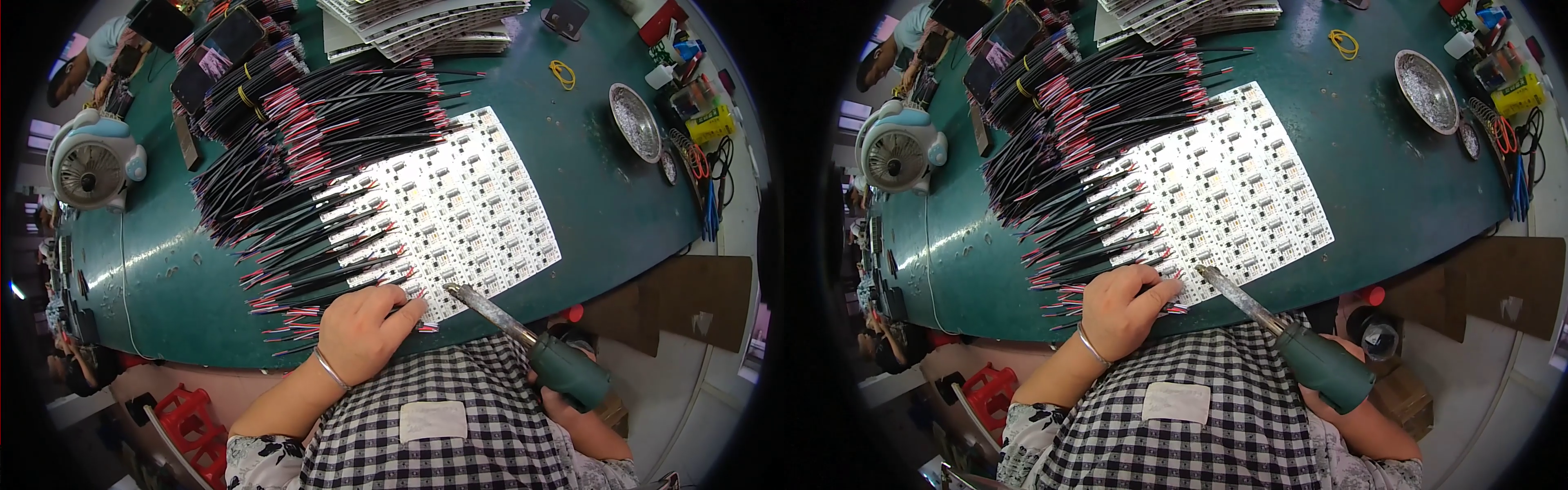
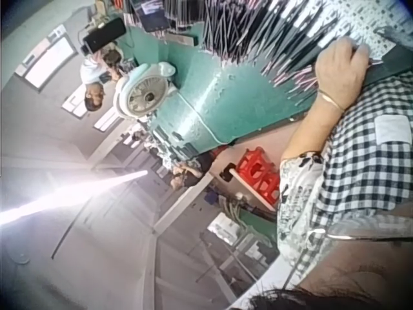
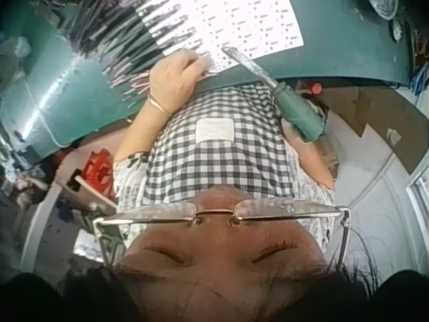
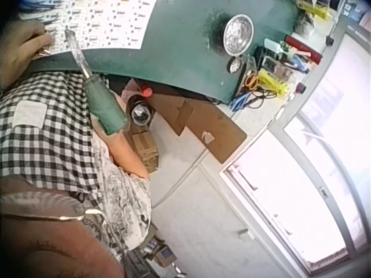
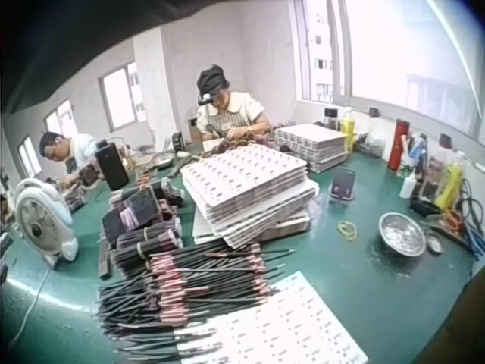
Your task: The person solders wires onto circular LED circuit boards using a handheld soldering iron.
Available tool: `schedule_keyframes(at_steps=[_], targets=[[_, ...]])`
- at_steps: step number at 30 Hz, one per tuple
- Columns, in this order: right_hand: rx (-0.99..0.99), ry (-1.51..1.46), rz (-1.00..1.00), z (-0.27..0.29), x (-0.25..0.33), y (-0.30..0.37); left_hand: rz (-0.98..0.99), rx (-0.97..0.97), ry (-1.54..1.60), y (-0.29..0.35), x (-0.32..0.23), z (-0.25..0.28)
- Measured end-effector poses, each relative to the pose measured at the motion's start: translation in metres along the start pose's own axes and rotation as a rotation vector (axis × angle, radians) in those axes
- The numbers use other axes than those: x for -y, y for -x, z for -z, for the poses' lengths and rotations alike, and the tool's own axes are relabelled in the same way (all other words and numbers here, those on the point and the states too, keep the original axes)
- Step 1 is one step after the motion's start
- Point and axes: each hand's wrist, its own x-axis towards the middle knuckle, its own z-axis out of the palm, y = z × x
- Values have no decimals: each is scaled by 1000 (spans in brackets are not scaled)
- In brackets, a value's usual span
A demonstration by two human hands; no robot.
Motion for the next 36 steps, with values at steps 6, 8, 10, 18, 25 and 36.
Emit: schedule_keyframes(at_steps=[6, 8, 10, 18, 25, 36], targets=[[-25, -37, 39, -1, -3, 3, 39, 77, 22, 4, -4, 5], [-2, 12, 58, 2, -5, 4, 13, 26, 76, 9, 2, 6], [5, -1, 33, 2, -12, 11, -15, -23, 135, 11, 3, 7], [24, 78, 151, 9, -3, 3, -45, 1, -27, 16, -16, 3], [-12, 78, 30, 11, -14, 34, -19, -39, -33, 16, -18, -5], [49, -37, 17, 9, -3, 16, 42, 80, -91, 11, -24, 4]])
